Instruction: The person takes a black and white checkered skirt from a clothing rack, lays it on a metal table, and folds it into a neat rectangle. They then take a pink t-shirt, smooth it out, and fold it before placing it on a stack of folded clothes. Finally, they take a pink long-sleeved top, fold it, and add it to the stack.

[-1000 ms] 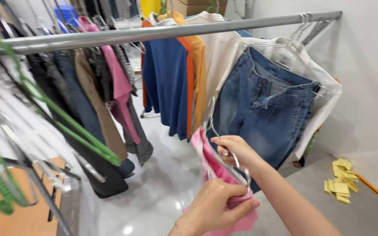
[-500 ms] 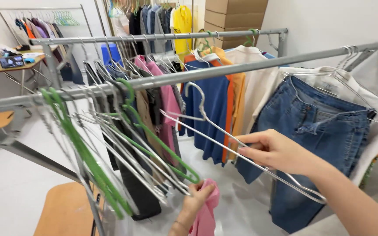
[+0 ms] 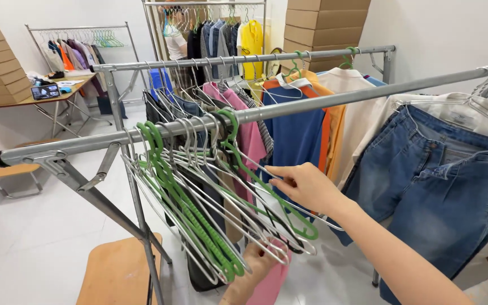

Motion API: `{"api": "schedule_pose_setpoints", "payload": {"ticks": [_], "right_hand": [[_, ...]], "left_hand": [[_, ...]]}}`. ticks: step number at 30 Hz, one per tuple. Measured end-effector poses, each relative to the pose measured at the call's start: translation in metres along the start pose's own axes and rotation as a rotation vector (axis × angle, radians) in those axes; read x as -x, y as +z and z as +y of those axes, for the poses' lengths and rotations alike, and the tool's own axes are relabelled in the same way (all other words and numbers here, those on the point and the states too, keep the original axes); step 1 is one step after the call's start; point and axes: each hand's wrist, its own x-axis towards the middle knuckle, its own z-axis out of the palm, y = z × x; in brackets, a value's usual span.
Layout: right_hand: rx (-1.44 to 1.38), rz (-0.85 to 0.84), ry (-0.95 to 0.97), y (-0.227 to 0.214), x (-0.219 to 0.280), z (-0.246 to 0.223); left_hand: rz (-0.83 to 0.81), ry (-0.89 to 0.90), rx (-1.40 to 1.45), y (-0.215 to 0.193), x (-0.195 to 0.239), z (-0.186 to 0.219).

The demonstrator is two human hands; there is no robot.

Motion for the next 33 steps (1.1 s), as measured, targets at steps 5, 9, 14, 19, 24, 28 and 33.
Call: {"api": "schedule_pose_setpoints", "payload": {"ticks": [5, 9, 14, 19, 24, 28, 33], "right_hand": [[-0.035, 0.073, -0.186, 0.023, 0.015, 0.034], [-0.098, 0.488, -0.054, 0.025, 0.108, 0.037], [-0.463, 0.479, 0.553, 0.125, 0.239, 0.071], [-0.517, 0.514, 0.675, 0.151, 0.301, 0.075], [-0.413, 0.580, 0.927, 0.129, 0.359, 0.080], [-0.418, 0.501, 0.896, 0.099, 0.385, 0.082], [-0.236, 0.525, 0.872, 0.043, 0.394, 0.067]], "left_hand": [[-0.207, 0.396, -0.462, 0.008, 0.074, 0.021], [0.046, -0.008, -0.385, 0.028, 0.088, 0.016], [-0.512, 0.212, -0.490, 0.035, 0.127, 0.007], [-0.793, 0.210, -0.509, 0.053, 0.132, -0.052], [-0.903, 0.210, -0.688, 0.056, 0.115, -0.096], [-0.918, 0.015, -1.075, 0.038, 0.088, -0.134], [-0.988, -0.133, -1.652, -0.001, 0.052, -0.253]]}}
